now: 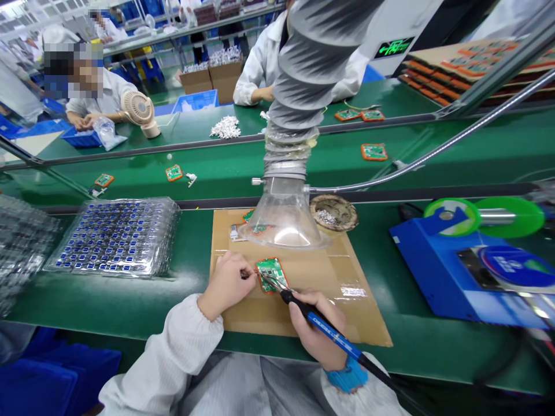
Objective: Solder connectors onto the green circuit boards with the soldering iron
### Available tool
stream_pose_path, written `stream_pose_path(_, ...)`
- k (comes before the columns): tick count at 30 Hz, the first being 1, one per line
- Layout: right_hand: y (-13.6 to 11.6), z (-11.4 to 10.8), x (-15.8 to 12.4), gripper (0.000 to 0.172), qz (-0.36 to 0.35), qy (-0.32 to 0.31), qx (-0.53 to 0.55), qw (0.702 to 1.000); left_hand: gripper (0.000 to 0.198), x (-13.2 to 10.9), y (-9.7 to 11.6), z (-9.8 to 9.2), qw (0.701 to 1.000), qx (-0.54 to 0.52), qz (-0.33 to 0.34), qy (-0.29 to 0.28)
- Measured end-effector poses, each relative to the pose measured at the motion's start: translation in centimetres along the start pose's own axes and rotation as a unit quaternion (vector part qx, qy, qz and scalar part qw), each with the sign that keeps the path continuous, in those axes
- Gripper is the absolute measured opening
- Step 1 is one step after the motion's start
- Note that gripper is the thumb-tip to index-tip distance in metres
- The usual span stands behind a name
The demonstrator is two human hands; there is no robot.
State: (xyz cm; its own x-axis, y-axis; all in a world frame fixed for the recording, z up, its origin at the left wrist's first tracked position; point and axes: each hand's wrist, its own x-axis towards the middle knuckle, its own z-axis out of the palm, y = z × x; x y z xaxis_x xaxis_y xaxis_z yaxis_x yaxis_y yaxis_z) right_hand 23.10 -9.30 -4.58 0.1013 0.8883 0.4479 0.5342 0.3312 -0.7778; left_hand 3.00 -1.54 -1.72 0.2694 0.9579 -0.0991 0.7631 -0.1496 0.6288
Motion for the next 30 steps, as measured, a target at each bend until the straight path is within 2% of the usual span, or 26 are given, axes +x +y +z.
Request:
stream_pose_path(7, 0.0, 0.0, -0.1, 0.004, 0.001, 0.014, 0.014, 1.0, 0.021, 0.1, 0.1, 0.0, 1.0, 0.0, 0.001, -0.001)
stream_pose_path(13, 0.4, 0.1, -0.3, 0.004, 0.005, 0.002, 0.025, 1.0, 0.02, 0.1, 0.0, 0.0, 1.0, -0.004, 0.004, 0.003)
stream_pose_path(22, 0.1, -0.3, -0.4, 0.003, -0.002, 0.028, 0.032, 0.999, 0.02, 0.0, -0.1, 0.1, 1.0, -0.001, 0.001, 0.002)
stream_pose_path(25, 1.3, -1.1, 0.0, 0.008, 0.041, 0.091, 0.017, 0.995, 0.019, 0.0, -0.3, 0.2, 1.0, -0.002, 0.005, 0.007)
stream_pose_path(29, 3.4, -3.4, 2.6, 0.017, 0.087, 0.249, -0.051, 0.963, 0.019, 0.2, -0.5, 0.3, 1.0, -0.003, 0.005, 0.011)
stream_pose_path(30, 3.8, -3.9, 3.5, 0.019, 0.089, 0.269, -0.062, 0.957, 0.019, 0.2, -0.5, 0.3, 1.0, -0.003, 0.004, 0.011)
